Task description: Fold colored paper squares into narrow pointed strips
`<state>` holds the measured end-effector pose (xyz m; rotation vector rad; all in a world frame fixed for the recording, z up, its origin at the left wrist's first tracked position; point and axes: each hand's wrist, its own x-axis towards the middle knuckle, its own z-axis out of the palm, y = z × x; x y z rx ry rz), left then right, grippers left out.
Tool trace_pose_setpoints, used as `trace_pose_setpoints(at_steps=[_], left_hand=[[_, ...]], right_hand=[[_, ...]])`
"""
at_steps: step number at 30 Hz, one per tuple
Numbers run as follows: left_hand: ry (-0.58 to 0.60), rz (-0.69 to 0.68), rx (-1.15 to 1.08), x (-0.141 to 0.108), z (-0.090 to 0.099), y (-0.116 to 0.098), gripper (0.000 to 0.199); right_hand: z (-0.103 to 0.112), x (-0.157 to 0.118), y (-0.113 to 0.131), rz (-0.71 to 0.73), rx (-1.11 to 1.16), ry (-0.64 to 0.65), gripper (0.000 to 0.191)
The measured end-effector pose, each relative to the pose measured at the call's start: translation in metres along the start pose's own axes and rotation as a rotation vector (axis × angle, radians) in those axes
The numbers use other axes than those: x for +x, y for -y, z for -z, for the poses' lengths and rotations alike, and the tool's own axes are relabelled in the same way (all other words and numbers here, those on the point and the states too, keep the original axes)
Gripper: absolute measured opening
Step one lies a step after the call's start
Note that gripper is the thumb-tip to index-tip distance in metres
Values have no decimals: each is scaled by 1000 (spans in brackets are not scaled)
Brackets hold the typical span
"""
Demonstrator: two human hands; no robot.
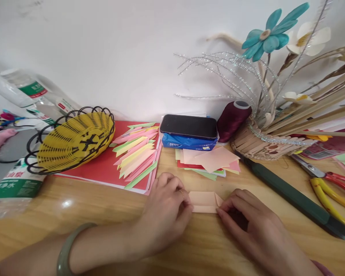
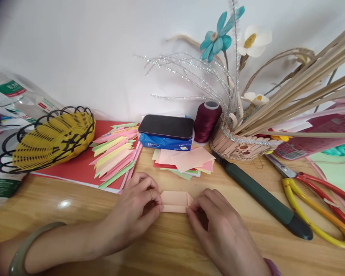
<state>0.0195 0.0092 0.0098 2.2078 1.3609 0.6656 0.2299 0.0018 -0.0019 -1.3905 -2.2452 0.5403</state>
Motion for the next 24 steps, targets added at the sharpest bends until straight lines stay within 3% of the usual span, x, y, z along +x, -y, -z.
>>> trace_pose_setpoints(at_steps=[16, 24], left_hand=[[126, 52, 117, 6, 1, -5, 8], [105, 43, 98, 3, -1, -2, 5]], right_hand=[[1, 6, 5, -13, -116, 41, 14], [0, 2, -1, -46, -94, 54, 11]])
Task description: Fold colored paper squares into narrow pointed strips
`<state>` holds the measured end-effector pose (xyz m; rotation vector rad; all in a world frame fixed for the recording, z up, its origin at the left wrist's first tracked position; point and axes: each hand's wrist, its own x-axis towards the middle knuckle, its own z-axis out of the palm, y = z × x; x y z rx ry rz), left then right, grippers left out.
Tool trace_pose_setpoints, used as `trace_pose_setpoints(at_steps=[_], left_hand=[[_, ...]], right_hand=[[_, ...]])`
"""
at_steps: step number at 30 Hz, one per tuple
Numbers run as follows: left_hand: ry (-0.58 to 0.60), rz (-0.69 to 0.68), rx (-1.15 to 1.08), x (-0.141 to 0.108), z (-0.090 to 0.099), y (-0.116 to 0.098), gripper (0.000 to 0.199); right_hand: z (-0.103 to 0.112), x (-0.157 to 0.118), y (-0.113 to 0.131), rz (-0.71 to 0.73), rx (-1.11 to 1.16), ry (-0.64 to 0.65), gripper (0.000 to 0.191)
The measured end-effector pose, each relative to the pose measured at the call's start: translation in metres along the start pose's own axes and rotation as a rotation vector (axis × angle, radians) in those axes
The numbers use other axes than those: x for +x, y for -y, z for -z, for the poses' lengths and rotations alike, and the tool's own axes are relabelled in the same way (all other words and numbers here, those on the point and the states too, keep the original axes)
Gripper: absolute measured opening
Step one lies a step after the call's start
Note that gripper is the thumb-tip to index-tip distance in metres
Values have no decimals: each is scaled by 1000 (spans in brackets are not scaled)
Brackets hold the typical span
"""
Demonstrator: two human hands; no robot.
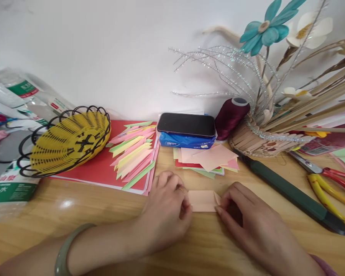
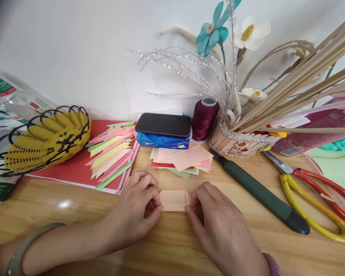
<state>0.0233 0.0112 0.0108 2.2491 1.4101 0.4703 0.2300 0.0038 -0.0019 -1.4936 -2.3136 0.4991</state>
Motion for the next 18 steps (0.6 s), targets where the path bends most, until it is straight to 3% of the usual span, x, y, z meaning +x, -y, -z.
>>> trace_pose_setpoints(at_steps=[6, 9, 15, 18], left_hand=[[-7, 31, -33, -4, 3, 3, 10], [-21, -1, -47, -5, 2, 3, 9], [-207, -326, 324, -11, -14, 6, 13], [-210, -470, 560, -19, -18, 6, 23]], right_hand=[[3, -1, -4, 51, 105, 8, 11], [5, -1, 0, 128, 49, -32, 15], [5, -16, 6, 400, -232, -147, 35], [6, -24, 9, 500, -383, -213, 40]])
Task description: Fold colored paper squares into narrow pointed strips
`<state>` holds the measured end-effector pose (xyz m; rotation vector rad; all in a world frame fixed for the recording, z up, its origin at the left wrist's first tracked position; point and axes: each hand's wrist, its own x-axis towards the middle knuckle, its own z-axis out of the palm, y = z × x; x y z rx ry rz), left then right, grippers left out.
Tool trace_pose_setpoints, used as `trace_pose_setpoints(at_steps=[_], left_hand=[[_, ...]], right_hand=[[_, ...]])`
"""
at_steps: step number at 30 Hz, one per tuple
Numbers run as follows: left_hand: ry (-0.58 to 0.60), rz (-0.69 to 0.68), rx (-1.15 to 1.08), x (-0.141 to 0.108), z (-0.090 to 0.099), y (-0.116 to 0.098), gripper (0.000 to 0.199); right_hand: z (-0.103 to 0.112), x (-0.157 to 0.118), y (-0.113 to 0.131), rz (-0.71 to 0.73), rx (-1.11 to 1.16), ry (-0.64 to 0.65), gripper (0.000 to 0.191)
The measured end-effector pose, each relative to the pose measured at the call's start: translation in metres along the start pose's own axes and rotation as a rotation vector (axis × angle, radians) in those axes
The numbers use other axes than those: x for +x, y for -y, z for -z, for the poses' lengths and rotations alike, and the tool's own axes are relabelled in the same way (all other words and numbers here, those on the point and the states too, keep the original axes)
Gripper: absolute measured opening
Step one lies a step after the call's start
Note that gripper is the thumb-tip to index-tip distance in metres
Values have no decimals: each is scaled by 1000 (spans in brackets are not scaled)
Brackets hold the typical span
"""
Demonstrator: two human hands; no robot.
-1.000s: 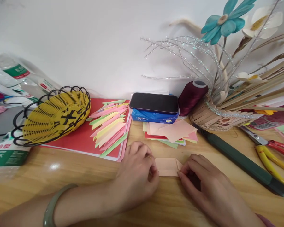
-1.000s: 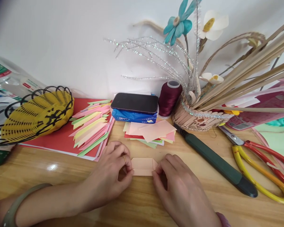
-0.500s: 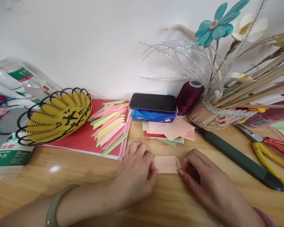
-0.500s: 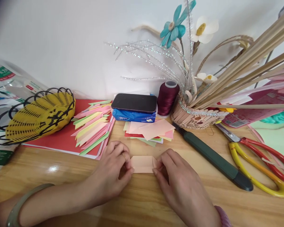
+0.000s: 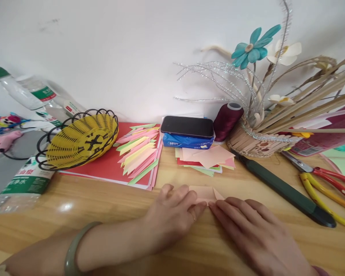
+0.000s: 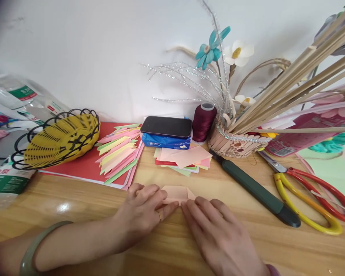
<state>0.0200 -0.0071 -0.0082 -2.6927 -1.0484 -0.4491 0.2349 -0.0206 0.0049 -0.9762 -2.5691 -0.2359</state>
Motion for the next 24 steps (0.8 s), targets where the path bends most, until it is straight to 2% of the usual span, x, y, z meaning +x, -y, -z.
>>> trace_pose_setpoints(at_steps=[3, 7, 14, 18, 24], left_hand=[[49, -81, 125, -5, 8, -1, 29], [46, -64, 206, -10, 18, 1, 24], [3, -27, 161, -22, 18, 10, 23], [-14, -8, 107, -26, 19, 14, 21], [-3, -62, 97, -24, 24, 21, 20]], right_hand=[[4, 0, 2, 73, -83, 7, 39], [8, 1, -2, 103, -99, 46, 39], [6, -6, -8, 107, -19, 96, 41], [5, -11, -12, 43, 60, 162, 41], [6, -23, -11, 5, 88, 181, 42]])
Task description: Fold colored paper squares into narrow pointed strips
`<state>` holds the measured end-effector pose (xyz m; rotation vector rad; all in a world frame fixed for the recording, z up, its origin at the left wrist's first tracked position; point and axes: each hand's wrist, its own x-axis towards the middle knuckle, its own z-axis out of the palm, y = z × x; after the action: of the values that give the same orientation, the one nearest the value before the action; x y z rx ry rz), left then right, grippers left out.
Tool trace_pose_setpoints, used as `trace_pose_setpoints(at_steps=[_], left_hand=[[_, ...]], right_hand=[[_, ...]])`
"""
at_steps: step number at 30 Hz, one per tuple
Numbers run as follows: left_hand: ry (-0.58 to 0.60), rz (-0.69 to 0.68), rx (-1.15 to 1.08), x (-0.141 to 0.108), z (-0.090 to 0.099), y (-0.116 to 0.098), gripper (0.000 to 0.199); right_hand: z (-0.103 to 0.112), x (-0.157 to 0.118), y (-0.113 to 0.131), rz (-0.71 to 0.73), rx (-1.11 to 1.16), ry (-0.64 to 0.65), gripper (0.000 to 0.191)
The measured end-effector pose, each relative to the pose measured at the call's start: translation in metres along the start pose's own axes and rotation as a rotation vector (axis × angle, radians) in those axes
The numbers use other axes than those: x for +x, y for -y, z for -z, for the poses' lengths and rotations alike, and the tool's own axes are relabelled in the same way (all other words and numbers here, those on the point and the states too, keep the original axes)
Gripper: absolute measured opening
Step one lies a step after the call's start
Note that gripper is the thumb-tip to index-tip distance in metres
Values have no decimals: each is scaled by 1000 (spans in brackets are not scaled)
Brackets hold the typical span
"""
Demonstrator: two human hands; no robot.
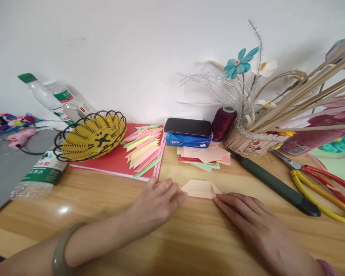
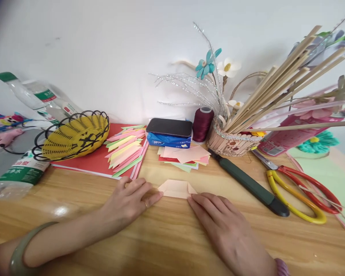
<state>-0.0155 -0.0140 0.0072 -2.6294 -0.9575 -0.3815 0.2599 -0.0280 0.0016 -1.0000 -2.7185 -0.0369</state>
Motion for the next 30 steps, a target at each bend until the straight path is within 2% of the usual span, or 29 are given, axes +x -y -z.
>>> trace_pose_setpoints(at_steps=[4, 8, 9, 10, 12, 14, 16, 17, 19, 21, 23, 24, 26, 30], left_hand=[[-8, 31, 3, 7, -3, 2, 16], [94, 139, -121, 23, -7, -3, 27], [115, 156, -145, 27, -8, -5, 32], [132, 164, -163, 32, -9, -5, 35], [163, 157, -210, 40, -11, -4, 36], [187, 116, -281, 47, -13, 0, 31], [202, 48, -360, 53, -15, 7, 28], [203, 18, -392, 55, -16, 11, 29], [181, -5, -433, 58, -17, 16, 31], [105, 32, -443, 57, -16, 16, 23], [-11, 79, -425, 50, -12, 12, 13], [-67, 90, -412, 46, -10, 9, 14], [-161, 49, -352, 35, -5, 3, 14], [-177, -60, -224, 18, -4, -3, 15]], right_hand=[[-9, -4, 22, 52, -33, -97, 43], [-11, 6, 51, 112, 15, -255, 45], [-7, 10, 54, 133, 46, -262, 44], [-2, 15, 56, 172, 90, -131, 40], [8, 23, 50, 238, 252, -75, 35], [16, 29, 35, 129, 344, -122, 32], [18, 34, 14, -27, 264, -124, 28], [17, 36, 4, -40, 201, -119, 27], [11, 38, -12, 3, 97, -107, 26], [5, 39, -20, 44, 73, -97, 24], [0, 37, -20, 68, 61, -96, 25], [-1, 35, -18, 76, 42, -101, 27], [-1, 33, -13, 90, -18, -119, 31], [0, 32, -5, 97, -82, -124, 35]])
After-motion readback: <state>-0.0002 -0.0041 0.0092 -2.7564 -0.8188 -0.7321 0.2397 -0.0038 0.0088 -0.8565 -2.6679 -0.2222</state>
